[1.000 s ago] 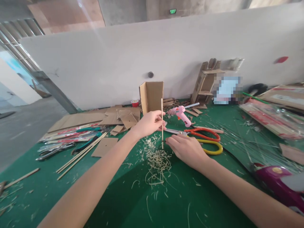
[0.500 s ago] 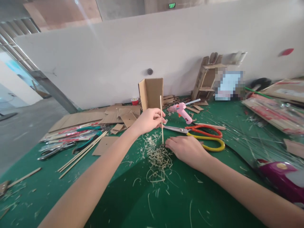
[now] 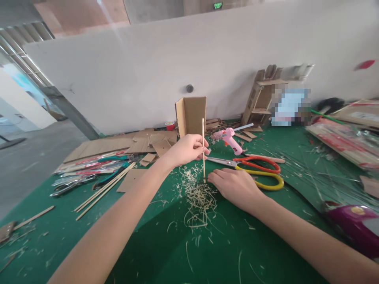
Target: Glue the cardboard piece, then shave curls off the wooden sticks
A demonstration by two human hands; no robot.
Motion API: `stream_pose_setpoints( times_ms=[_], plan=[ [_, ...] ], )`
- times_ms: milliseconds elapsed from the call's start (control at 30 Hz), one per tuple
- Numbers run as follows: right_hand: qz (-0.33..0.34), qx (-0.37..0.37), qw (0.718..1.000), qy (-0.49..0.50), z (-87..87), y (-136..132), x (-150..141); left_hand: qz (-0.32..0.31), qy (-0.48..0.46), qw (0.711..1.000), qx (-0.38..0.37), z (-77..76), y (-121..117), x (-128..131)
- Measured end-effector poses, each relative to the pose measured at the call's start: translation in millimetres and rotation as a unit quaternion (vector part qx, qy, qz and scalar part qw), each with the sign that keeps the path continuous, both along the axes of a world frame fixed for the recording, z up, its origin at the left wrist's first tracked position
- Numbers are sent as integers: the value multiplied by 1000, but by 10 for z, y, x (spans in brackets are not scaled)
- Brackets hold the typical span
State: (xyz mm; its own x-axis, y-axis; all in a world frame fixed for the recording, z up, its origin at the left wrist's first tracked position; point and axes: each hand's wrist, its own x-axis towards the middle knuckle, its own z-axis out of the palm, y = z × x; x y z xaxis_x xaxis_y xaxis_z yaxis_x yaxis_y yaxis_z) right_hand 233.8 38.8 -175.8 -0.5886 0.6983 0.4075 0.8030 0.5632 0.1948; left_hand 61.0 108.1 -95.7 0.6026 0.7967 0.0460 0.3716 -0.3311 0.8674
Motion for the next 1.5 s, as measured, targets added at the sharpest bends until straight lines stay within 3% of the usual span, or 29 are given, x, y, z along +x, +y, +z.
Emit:
stream_pose_setpoints(
  times_ms=[100, 367, 767, 967, 1167, 1333, 1500],
  plan=[
    [-27, 31, 999, 8, 38, -1, -24, 8, 2, 1000, -1, -5, 9, -4],
    [-38, -50, 998, -1, 113, -9, -25, 28, -8, 999, -17, -50, 62, -19],
    [-14, -83, 996, 5, 82, -30, 8, 16, -10, 1000, -10, -55, 61, -36],
    [-30, -55, 993, 97, 44, -28, 53, 10, -2, 999, 37, -51, 43, -20],
    [-39, -10, 993, 113, 13, -6, 59, 19, -8, 1000, 19, -31, 32, -13],
    [-18, 24, 997, 76, 20, 12, 50, 23, -16, 1000, 2, -55, 57, -18],
    [-40, -16, 998, 45, 70, 15, 24, 30, -14, 999, 1, -61, 61, -31]
  ],
)
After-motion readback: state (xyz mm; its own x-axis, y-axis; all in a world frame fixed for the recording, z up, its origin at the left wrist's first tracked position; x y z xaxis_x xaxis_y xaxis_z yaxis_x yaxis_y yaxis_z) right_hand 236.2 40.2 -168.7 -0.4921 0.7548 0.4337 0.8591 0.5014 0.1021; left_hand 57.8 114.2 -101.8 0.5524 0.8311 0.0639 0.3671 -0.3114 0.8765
